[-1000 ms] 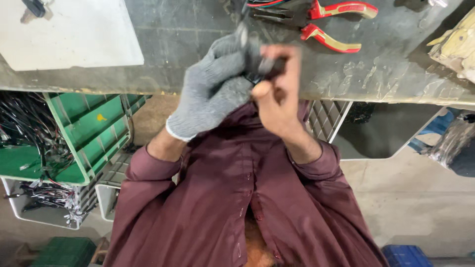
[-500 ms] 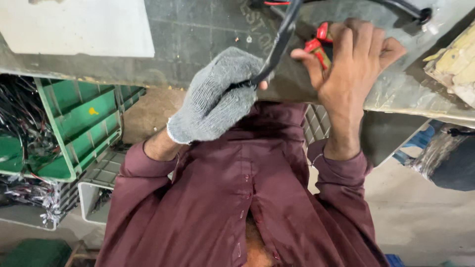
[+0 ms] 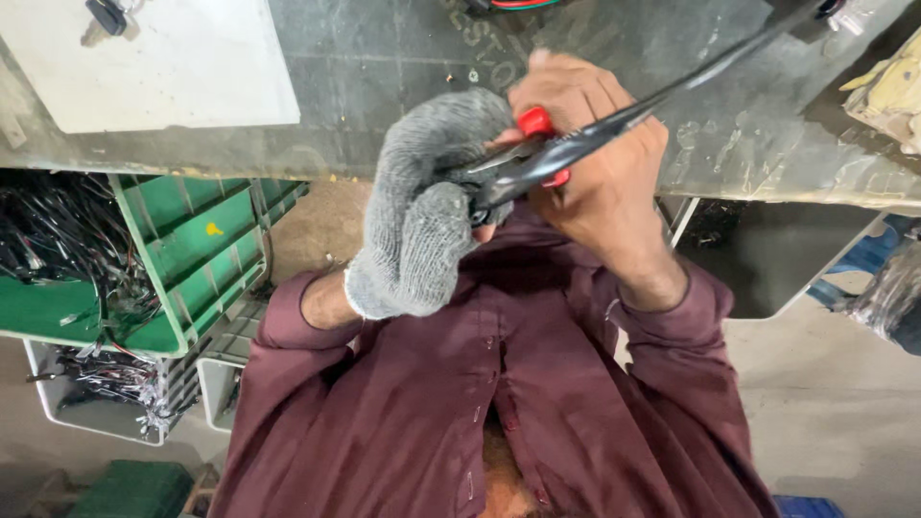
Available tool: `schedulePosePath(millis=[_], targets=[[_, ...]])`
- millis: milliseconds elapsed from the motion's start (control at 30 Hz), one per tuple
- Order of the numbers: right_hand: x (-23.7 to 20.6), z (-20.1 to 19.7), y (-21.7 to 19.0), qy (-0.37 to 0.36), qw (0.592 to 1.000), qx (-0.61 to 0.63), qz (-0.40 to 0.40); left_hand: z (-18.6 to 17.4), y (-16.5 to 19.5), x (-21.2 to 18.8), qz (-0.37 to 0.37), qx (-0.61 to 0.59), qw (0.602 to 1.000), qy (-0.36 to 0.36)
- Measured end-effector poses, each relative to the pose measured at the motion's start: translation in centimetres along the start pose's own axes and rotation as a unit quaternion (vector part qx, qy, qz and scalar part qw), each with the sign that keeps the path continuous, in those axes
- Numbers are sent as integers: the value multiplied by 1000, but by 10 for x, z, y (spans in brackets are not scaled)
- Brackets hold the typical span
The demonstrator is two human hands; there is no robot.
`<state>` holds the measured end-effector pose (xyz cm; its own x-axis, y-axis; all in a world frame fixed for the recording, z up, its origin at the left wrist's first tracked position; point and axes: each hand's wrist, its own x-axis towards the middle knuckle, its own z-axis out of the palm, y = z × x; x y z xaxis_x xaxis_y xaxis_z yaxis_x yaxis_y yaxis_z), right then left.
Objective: The person repeatedly crimps black plastic connectors onto the ends of wire harnesses using red-handled pliers. The person holds each harness with a gloved left hand and uses the pliers with the right hand to compress the connector, then places the finished unit aside.
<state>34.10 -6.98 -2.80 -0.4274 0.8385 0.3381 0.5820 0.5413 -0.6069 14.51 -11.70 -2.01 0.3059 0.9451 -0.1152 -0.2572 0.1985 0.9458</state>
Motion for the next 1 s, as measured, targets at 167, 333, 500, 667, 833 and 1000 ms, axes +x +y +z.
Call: schedulePosePath(millis=[167,333,500,667,833,1000], targets=[[7,-1,-2,-35,999,-17,4,-6,2,-13,-41,-101,994,30],[11,-1,-6,7,1000,-12,10,-7,11,-18,-70,-120,989,41],[4,0,0,-14,1000,-16,10,-10,14,-12,-69,-30,997,10],[-1,6,15,-98,988,-108,48,-17,25,1,-64,-14,997,-45],[-1,0,22,-68,997,22,12,-28,39,4,-50,164,979,-108],[-6,4,7,-68,995,10,72,-25,16,1,131,369,920,-12]])
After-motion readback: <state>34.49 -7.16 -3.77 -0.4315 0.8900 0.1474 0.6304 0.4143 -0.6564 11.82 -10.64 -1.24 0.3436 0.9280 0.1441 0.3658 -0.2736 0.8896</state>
